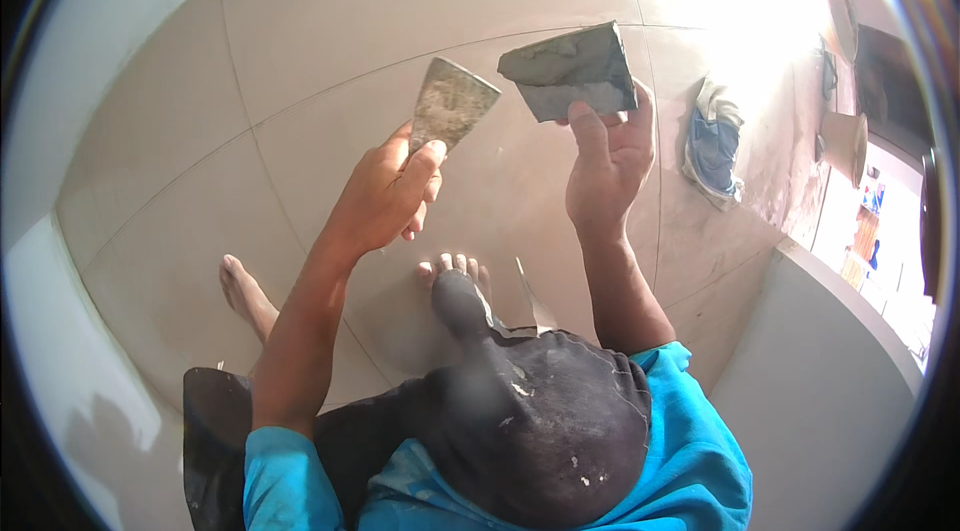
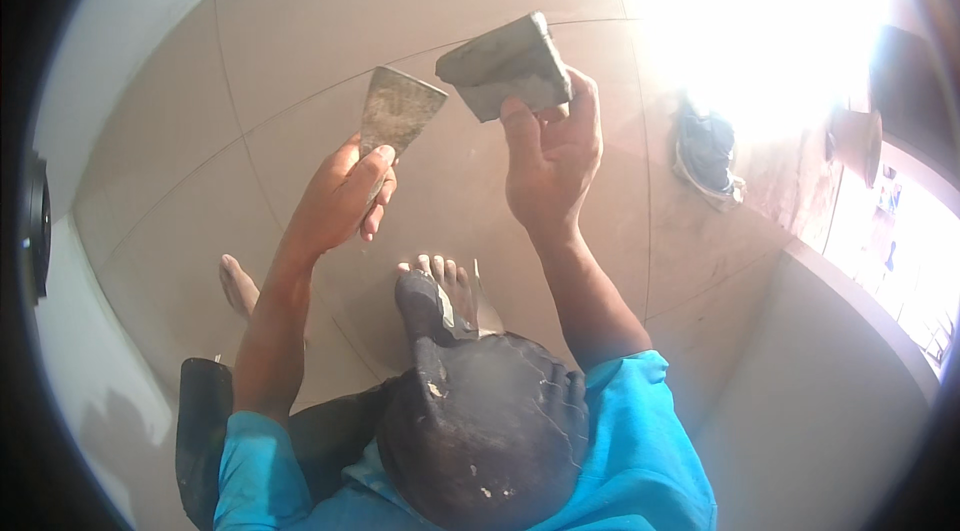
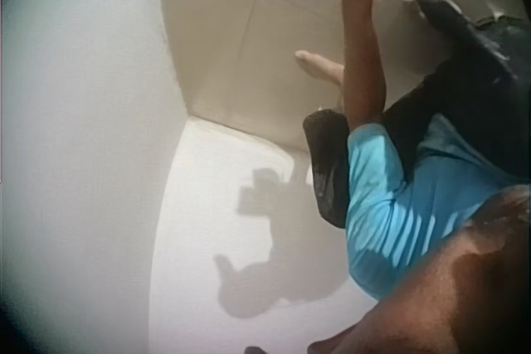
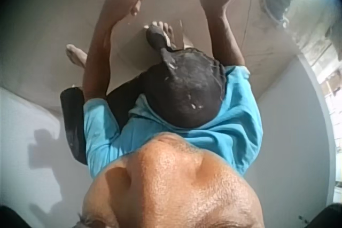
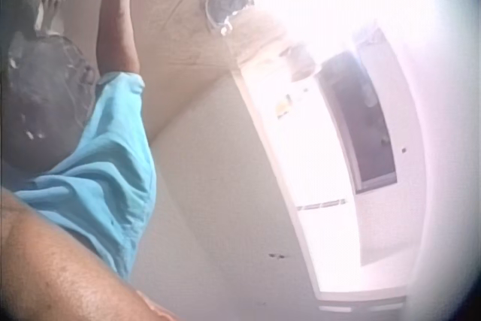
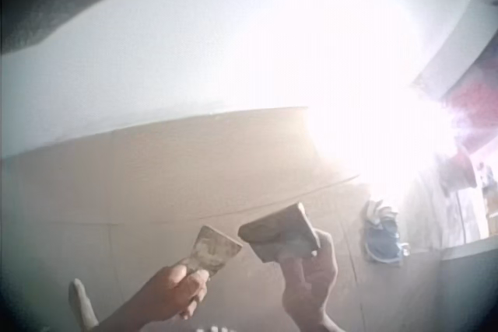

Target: The person applies grout to the gaps between floor tiles using a small trowel and a larger float. They then wipe the excess grout off the tile surface with a cloth. The person repeats this process across different sections of the tiled floor.

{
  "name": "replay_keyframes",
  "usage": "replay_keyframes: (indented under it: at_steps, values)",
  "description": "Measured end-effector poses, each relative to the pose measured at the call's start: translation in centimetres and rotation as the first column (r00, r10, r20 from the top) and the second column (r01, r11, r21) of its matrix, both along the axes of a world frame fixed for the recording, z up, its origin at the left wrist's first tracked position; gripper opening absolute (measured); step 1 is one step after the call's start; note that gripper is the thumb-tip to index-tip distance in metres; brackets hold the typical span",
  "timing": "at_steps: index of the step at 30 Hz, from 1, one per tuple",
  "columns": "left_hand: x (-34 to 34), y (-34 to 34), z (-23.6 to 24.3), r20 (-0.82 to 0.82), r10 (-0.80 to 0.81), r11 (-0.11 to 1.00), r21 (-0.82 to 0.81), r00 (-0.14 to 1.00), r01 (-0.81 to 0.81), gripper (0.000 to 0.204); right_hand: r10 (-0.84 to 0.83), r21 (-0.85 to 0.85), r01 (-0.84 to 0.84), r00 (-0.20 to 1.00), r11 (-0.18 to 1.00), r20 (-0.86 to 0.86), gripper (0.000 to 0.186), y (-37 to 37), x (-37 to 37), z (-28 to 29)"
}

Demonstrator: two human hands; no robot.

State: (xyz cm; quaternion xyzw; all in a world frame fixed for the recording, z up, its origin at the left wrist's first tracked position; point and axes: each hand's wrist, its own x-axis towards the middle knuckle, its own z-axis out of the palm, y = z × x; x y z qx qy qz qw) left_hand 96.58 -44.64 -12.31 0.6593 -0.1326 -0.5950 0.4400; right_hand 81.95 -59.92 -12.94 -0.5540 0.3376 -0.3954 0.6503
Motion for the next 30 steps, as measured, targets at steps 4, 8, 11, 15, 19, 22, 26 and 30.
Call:
replay_keyframes:
  at_steps: [4,8,11,15,19,22,26,30]
  values:
    - [0.9,-0.8,0.6,-0.038,-0.113,0.992,-0.058,0.993,0.11,0.025,0.045,-0.358,-0.098,0.987,0.928,-0.154,0.034,0.5,-0.3,-1.0]
    - [1.8,-0.9,0.8,-0.063,-0.175,0.984,-0.04,0.983,0.173,0.023,0.069,-0.465,-0.188,0.963,0.865,-0.261,0.033,0.3,-1.0,-1.8]
    - [2.2,-1.0,0.9,-0.02,-0.223,0.975,-0.008,0.975,0.223,0.023,0.008,-0.6,-0.242,0.931,0.762,-0.365,0.029,0.2,-1.3,-1.7]
    - [2.6,-1.1,1.5,0.019,-0.239,0.97,-0.047,0.971,0.24,0.023,0.01,-0.713,-0.25,0.947,0.655,-0.322,0.028,0.3,-0.8,-1.4]
    - [3.0,-1.0,2.4,0.053,-0.229,0.971,-0.055,0.972,0.231,0.023,0.089,-0.765,-0.241,0.968,0.597,-0.235,0.028,0.3,-0.1,-1.2]
    - [3.1,-1.0,2.8,0.071,-0.228,0.972,-0.034,0.971,0.231,0.022,0.101,-0.785,-0.266,0.962,0.56,-0.254,0.029,0.1,0.2,-1.1]
    - [3.0,-0.8,3.1,0.046,-0.206,0.978,-0.023,0.977,0.207,0.022,0.055,-0.815,-0.262,0.96,0.518,-0.274,0.033,0.1,0.2,-0.9]
    - [3.1,-0.6,3.1,0.026,-0.202,0.979,-0.037,0.979,0.203,0.022,0.035,-0.802,-0.263,0.956,0.537,-0.29,0.035,0.5,-0.1,-1.1]
